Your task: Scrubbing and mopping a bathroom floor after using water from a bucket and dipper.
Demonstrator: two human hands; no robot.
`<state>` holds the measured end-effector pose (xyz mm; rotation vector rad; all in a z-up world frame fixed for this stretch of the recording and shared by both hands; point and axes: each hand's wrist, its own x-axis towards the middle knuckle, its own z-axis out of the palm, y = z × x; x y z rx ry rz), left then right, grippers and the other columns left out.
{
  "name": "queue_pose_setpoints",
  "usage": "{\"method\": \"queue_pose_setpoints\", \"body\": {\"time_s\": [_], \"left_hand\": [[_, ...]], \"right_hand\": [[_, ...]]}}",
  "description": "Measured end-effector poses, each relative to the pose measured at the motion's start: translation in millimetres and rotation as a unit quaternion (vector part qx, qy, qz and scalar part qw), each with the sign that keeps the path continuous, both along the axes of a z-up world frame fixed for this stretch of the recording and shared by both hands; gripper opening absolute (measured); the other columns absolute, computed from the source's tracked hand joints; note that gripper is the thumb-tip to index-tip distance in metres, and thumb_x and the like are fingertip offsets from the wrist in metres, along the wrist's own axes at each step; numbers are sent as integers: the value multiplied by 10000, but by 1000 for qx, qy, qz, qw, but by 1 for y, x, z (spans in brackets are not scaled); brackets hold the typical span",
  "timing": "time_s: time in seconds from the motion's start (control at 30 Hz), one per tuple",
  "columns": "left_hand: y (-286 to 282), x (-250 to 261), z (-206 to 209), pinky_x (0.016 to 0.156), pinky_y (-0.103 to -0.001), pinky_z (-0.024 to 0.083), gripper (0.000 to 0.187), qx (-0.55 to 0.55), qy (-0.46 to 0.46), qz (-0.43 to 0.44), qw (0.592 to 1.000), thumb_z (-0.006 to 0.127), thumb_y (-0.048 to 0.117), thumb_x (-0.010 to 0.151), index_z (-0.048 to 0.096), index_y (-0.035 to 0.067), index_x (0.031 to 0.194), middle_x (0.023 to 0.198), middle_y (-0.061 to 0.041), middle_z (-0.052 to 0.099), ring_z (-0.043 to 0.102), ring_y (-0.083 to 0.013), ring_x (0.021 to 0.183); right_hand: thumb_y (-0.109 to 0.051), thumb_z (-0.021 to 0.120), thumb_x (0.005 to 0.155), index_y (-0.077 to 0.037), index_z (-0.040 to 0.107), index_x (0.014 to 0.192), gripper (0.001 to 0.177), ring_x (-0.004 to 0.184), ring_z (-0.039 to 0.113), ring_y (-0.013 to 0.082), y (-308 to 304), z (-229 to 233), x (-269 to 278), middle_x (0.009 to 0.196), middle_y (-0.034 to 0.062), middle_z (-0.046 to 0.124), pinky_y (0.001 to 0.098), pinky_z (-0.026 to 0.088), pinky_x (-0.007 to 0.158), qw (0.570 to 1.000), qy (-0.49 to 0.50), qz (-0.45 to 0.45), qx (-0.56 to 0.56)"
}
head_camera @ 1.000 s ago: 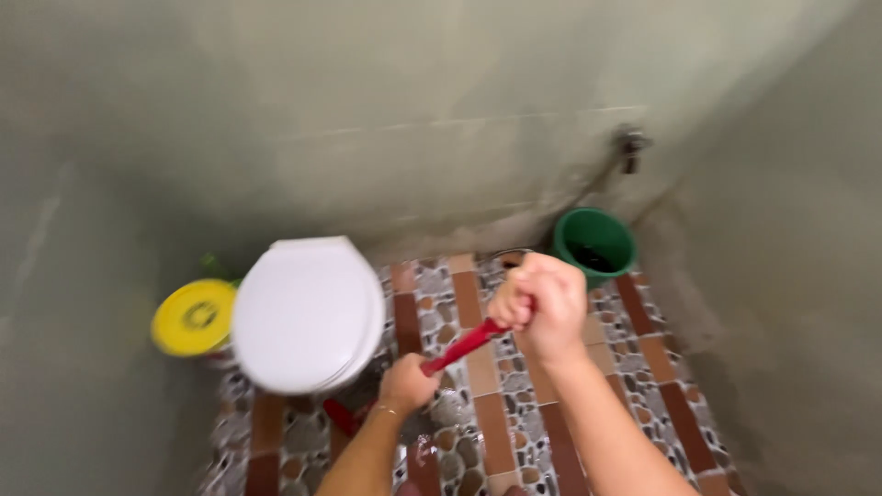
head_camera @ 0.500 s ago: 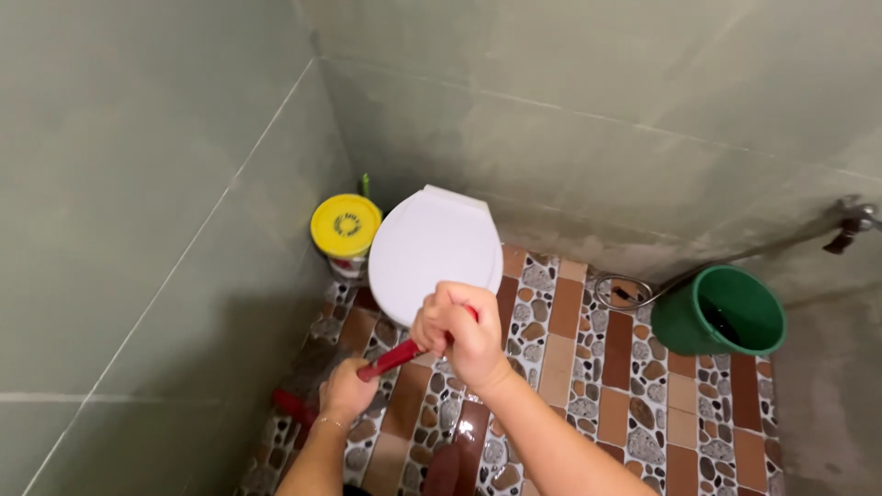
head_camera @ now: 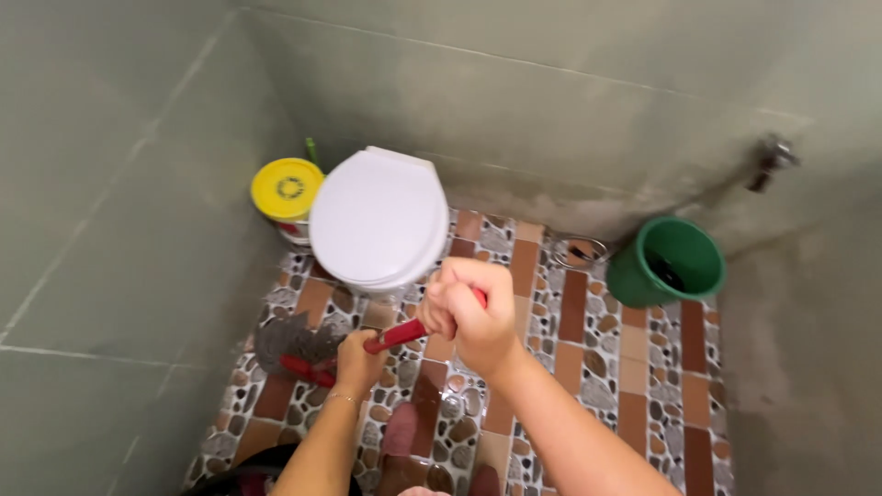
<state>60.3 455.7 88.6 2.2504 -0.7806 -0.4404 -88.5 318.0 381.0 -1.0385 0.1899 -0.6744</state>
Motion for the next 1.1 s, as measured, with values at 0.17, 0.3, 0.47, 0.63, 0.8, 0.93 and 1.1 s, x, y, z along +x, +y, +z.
{"method": "queue_pose_setpoints", "body": {"time_s": [0.17, 0.3, 0.47, 0.63, 0.8, 0.93, 1.1], "left_hand": [[-57, -53, -6, 652, -473, 529, 166, -40, 68, -40, 996, 670, 213, 794, 733, 61, 773, 723, -235, 679, 712, -420, 716], [-96, -109, 8, 659, -474, 528, 188, -68, 68, -60, 994, 685, 236, 849, 759, 76, 786, 764, -226, 692, 701, -414, 755], [-135, -179, 51, 721, -452, 511, 159, -17, 112, -140, 984, 744, 267, 822, 773, 111, 830, 769, -178, 731, 712, -372, 770], [-154, -203, 18, 759, -445, 563, 149, -53, 139, -222, 964, 708, 227, 816, 785, 107, 858, 835, -211, 736, 735, -389, 834], [-121, -169, 94, 801, -471, 559, 218, 45, 117, -278, 952, 720, 311, 840, 774, 107, 895, 909, -218, 740, 709, -411, 911], [-87, -120, 111, 872, -468, 540, 237, 147, 110, -218, 958, 698, 407, 859, 781, 222, 982, 1016, -129, 749, 698, -375, 997], [-22, -46, 92, 893, -457, 532, 243, 149, 81, -149, 974, 738, 366, 809, 753, 260, 1028, 1063, -104, 741, 691, -362, 1039]], "right_hand": [[8, 484, 914, -29, 426, 653, 270, 463, 445, 153, -24, 29, -56, 517, 66, 472, 334, 445, 507, 995, 27, -51, -77], [1, 488, 912, -38, 422, 645, 277, 450, 440, 150, -39, 47, -103, 514, 72, 472, 330, 442, 495, 990, 33, -75, -118], [7, 476, 915, -54, 384, 626, 309, 402, 378, 149, -54, 63, -155, 489, 64, 423, 338, 395, 440, 977, 49, -159, -130], [-11, 487, 889, -56, 377, 636, 280, 391, 351, 157, -57, 62, -182, 492, 69, 404, 346, 372, 428, 969, 29, -213, -121], [-36, 495, 873, -47, 397, 656, 238, 407, 367, 165, -38, 55, -161, 498, 83, 427, 357, 385, 438, 969, 2, -226, -102], [-33, 527, 890, -32, 420, 667, 248, 433, 375, 163, -18, 48, -119, 519, 78, 425, 355, 381, 451, 979, -26, -188, -78], [-48, 517, 893, -32, 431, 661, 247, 430, 408, 171, 24, 25, -56, 505, 76, 446, 359, 417, 462, 985, -40, -151, -70]]}}
